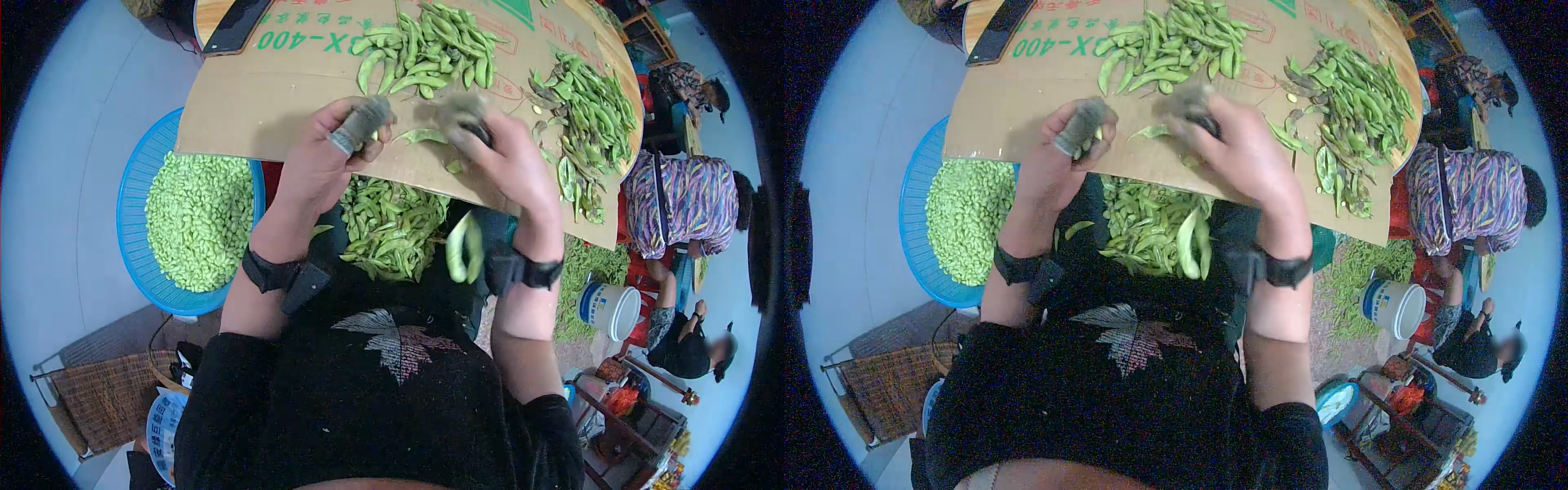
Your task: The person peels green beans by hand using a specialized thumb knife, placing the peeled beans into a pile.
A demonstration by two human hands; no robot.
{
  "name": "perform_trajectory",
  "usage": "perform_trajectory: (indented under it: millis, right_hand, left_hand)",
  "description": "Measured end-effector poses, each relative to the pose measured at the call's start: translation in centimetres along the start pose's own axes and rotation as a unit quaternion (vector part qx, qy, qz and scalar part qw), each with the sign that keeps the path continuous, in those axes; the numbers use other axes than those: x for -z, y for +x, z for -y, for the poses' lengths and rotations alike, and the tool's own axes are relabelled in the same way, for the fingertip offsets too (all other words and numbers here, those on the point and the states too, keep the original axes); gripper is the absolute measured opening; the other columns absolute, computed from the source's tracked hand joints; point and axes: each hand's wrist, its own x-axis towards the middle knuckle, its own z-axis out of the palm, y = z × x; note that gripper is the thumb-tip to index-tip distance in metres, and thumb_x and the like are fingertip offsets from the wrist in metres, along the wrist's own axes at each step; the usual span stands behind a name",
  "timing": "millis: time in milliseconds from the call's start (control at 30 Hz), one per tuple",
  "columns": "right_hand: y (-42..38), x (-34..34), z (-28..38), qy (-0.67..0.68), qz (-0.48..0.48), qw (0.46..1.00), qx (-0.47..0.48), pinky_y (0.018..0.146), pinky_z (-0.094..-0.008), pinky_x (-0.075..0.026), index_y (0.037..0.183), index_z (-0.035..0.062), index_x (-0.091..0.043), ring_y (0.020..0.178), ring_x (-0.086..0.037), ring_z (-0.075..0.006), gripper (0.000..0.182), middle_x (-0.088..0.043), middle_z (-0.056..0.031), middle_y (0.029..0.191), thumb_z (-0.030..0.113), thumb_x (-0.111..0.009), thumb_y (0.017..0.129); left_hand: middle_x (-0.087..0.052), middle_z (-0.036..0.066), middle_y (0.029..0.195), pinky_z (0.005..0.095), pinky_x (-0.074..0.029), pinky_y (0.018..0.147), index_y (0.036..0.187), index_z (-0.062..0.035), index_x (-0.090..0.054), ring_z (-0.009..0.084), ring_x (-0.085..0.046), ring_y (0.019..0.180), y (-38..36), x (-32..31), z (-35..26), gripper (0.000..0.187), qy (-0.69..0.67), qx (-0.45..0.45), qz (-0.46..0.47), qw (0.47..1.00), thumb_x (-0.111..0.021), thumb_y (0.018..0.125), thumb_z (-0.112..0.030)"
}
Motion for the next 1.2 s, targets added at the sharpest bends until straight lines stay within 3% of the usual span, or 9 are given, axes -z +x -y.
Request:
perform_trajectory:
  millis: [100, 300, 400, 433, 533, 700, 1000, 1100, 1200]
  right_hand:
    - [4.6, -2.2, -2.3, -0.300, -0.123, 0.943, 0.080, 0.061, -0.0468, -0.048, 0.099, 0.0033, -0.056, 0.069, -0.059, -0.0397, 0.022, -0.059, -0.0228, 0.071, 0.013, -0.051, 0.080]
    - [5.1, -2.7, -2.3, -0.322, -0.121, 0.938, 0.034, 0.059, -0.0434, -0.048, 0.094, 0.0013, -0.057, 0.066, -0.061, -0.0358, 0.020, -0.060, -0.0201, 0.069, 0.015, -0.054, 0.080]
    - [3.3, -1.9, -2.3, -0.081, -0.183, 0.980, 0.020, 0.054, -0.0370, -0.047, 0.092, -0.0007, -0.057, 0.058, -0.059, -0.0273, 0.022, -0.059, -0.0142, 0.062, 0.020, -0.055, 0.084]
    - [3.0, -2.2, -3.3, 0.137, -0.124, 0.981, -0.053, 0.045, -0.0265, -0.039, 0.093, 0.0003, -0.057, 0.047, -0.049, -0.0140, 0.024, -0.053, -0.0042, 0.055, 0.023, -0.053, 0.088]
    - [0.0, -1.0, -0.3, 0.541, 0.044, 0.825, -0.160, 0.041, -0.0200, -0.029, 0.092, 0.0035, -0.057, 0.044, -0.038, -0.0043, 0.019, -0.044, 0.0033, 0.052, 0.021, -0.050, 0.090]
    - [-2.1, -2.3, 1.0, 0.457, 0.010, 0.884, -0.102, 0.042, -0.0171, -0.023, 0.094, 0.0055, -0.051, 0.046, -0.029, -0.0020, 0.019, -0.040, 0.0062, 0.059, 0.022, -0.043, 0.095]
    - [-3.1, -3.1, 0.8, 0.475, -0.011, 0.875, -0.091, 0.039, -0.0167, -0.020, 0.100, 0.0033, -0.048, 0.045, -0.025, -0.0021, 0.018, -0.039, 0.0021, 0.061, 0.017, -0.038, 0.096]
    - [-3.3, -3.3, 1.2, 0.481, -0.020, 0.871, -0.099, 0.040, -0.0168, -0.024, 0.095, 0.0039, -0.052, 0.045, -0.030, -0.0022, 0.018, -0.042, 0.0044, 0.060, 0.017, -0.041, 0.096]
    - [-3.8, -3.4, 0.8, 0.635, 0.010, 0.755, -0.162, 0.039, -0.0174, -0.025, 0.095, 0.0040, -0.053, 0.044, -0.030, -0.0021, 0.017, -0.043, 0.0046, 0.059, 0.016, -0.041, 0.096]
  left_hand:
    - [-0.055, 0.001, 0.077, 0.0153, -0.029, 0.046, 0.102, -0.0007, -0.058, 0.0050, -0.045, 0.059, -0.1, -2.0, -0.3, 0.020, -0.020, 0.022, -0.096, 0.995, -0.047, 0.086, -0.004]
    - [-0.054, 0.002, 0.079, 0.0151, -0.030, 0.048, 0.105, -0.0009, -0.057, 0.0062, -0.046, 0.065, 0.0, -2.8, -0.4, 0.022, -0.008, 0.023, -0.081, 0.996, -0.043, 0.087, -0.002]
    - [-0.058, 0.005, 0.086, 0.0161, -0.038, 0.054, 0.113, 0.0003, -0.053, 0.0073, -0.050, 0.068, 0.7, -4.3, -0.4, 0.029, -0.018, 0.025, -0.100, 0.995, -0.051, 0.089, -0.015]
    - [-0.059, 0.005, 0.086, 0.0161, -0.036, 0.051, 0.112, -0.0001, -0.054, 0.0070, -0.049, 0.066, 1.0, -4.0, -0.2, 0.028, -0.046, 0.044, -0.060, 0.996, -0.051, 0.089, -0.015]
    - [-0.058, 0.004, 0.085, 0.0165, -0.031, 0.046, 0.107, -0.0009, -0.056, 0.0059, -0.045, 0.061, 2.0, -3.7, 0.5, 0.022, -0.117, 0.095, 0.023, 0.988, -0.048, 0.088, -0.010]
    - [-0.057, 0.001, 0.078, 0.0173, -0.026, 0.043, 0.099, -0.0020, -0.057, 0.0039, -0.041, 0.055, 2.6, -4.6, 2.2, 0.020, -0.148, 0.054, -0.013, 0.987, -0.042, 0.087, -0.001]
    - [-0.060, 0.002, 0.084, 0.0177, -0.029, 0.045, 0.100, -0.0026, -0.057, 0.0030, -0.045, 0.058, 1.7, -5.4, 2.4, 0.023, -0.053, -0.004, -0.064, 0.997, -0.045, 0.082, 0.005]
    - [-0.063, 0.005, 0.089, 0.0151, -0.030, 0.045, 0.103, -0.0044, -0.057, 0.0043, -0.050, 0.063, 1.8, -4.6, 3.1, 0.017, -0.090, -0.011, 0.008, 0.996, -0.053, 0.087, -0.009]
    - [-0.062, 0.004, 0.090, 0.0151, -0.032, 0.047, 0.104, -0.0044, -0.057, 0.0035, -0.051, 0.065, 1.5, -4.2, 2.8, 0.019, -0.101, 0.010, 0.092, 0.991, -0.056, 0.086, -0.013]
